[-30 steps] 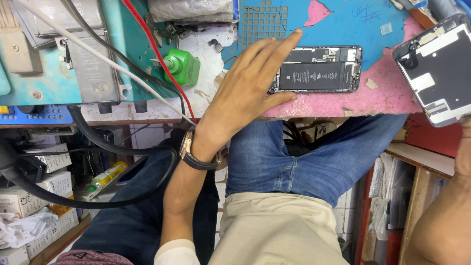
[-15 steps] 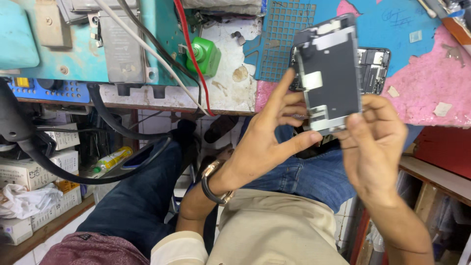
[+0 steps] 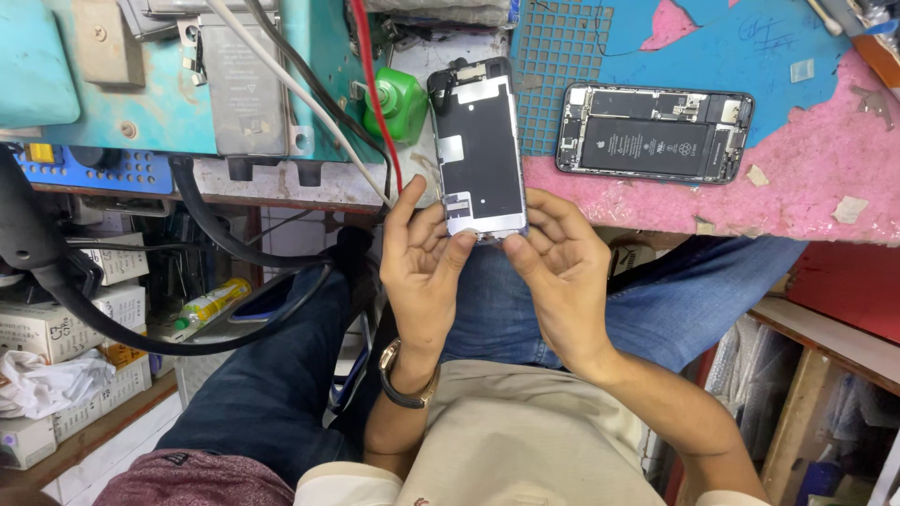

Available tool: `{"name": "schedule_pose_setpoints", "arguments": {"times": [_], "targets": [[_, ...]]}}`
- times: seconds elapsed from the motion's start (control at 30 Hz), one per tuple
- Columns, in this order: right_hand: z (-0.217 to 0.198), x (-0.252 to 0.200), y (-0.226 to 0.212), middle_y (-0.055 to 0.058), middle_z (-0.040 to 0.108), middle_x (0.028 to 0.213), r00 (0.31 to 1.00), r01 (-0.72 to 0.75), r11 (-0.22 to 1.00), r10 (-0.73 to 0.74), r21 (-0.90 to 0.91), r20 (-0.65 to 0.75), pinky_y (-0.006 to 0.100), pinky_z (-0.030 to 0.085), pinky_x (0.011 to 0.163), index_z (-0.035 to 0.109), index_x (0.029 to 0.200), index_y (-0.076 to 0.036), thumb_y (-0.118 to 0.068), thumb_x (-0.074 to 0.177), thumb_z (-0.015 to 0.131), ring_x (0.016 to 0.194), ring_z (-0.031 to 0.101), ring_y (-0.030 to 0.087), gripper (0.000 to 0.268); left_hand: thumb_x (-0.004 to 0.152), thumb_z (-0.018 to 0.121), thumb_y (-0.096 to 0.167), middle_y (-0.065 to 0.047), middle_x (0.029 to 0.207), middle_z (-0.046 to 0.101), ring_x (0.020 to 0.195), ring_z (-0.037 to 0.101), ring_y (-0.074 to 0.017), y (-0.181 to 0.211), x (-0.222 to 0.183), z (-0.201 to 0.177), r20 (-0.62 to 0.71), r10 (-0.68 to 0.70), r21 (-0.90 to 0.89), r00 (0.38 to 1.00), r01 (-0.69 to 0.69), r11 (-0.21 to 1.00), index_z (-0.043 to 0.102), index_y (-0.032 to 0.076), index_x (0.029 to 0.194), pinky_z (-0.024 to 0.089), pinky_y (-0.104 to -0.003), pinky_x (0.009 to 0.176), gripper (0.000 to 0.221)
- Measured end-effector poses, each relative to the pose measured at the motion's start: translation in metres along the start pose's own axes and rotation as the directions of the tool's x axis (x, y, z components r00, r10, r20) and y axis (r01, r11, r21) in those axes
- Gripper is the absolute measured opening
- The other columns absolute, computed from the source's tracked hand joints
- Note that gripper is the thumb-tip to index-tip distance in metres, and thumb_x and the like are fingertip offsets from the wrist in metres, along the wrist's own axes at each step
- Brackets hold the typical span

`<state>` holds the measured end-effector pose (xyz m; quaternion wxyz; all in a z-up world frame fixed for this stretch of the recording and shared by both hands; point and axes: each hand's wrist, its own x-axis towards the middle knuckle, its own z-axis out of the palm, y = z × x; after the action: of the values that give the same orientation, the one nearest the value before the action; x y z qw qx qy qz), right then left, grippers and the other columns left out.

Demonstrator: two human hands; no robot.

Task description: The person disassembles a smartphone by removing the back cover and detaching internal components. They use a screwdriver to remove screws from a metal bracket and then separate the bracket from the phone's frame.

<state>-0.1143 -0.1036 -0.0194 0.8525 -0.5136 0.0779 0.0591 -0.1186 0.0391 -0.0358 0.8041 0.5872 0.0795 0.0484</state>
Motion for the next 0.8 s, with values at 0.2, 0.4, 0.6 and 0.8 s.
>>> {"name": "schedule_pose_setpoints", "arguments": {"times": [0.2,0.4,0.6,0.8], "targets": [[-0.003,0.005,0.003,0.017,0.070,0.114,0.997,-0.038,0.971,0.053,-0.236,0.058,0.031,0.062,0.093,0.047,0.149,0.006,0.009,0.099,0.061,0.103,0.073,0.019,0.052,0.098,0.075,-0.002,-0.019,0.112,0.074,0.097,0.074,-0.0175,-0.011,-0.002,-0.004,-0.184,0.134,0.210,0.974,-0.095,0.973,0.049,-0.006,0.130,0.062,-0.026,0.085,0.041],[0.001,0.009,-0.001,0.013,0.076,0.106,0.987,0.161,0.799,-0.122,-0.579,0.106,0.028,0.065,0.088,0.055,0.142,0.005,0.006,0.097,0.068,0.097,0.077,0.017,0.046,0.093,0.078,-0.004,-0.013,0.085,0.071,0.068,0.071,-0.0147,-0.021,-0.003,-0.012,-0.277,0.100,0.306,0.956,-0.011,0.952,0.053,-0.004,0.113,0.056,-0.023,0.058,0.033],[0.004,0.013,-0.007,0.013,0.078,0.099,0.967,0.253,0.668,-0.199,-0.700,0.159,0.026,0.065,0.080,0.058,0.135,0.004,0.003,0.095,0.074,0.091,0.078,0.015,0.044,0.096,0.072,-0.007,-0.013,0.093,0.071,0.081,0.074,-0.0160,-0.026,-0.001,-0.014,-0.261,0.076,0.147,0.962,-0.038,0.988,0.052,-0.002,0.112,0.060,-0.024,0.070,0.026],[0.004,0.016,-0.010,0.011,0.078,0.094,0.967,0.254,0.656,-0.186,-0.711,0.175,0.026,0.065,0.076,0.060,0.134,0.004,0.002,0.093,0.074,0.086,0.079,0.015,0.044,0.095,0.071,-0.009,-0.013,0.097,0.069,0.089,0.075,-0.0170,-0.019,-0.005,-0.008,-0.262,0.055,0.144,0.964,-0.017,0.989,0.051,-0.003,0.114,0.064,-0.028,0.083,0.028]]}}
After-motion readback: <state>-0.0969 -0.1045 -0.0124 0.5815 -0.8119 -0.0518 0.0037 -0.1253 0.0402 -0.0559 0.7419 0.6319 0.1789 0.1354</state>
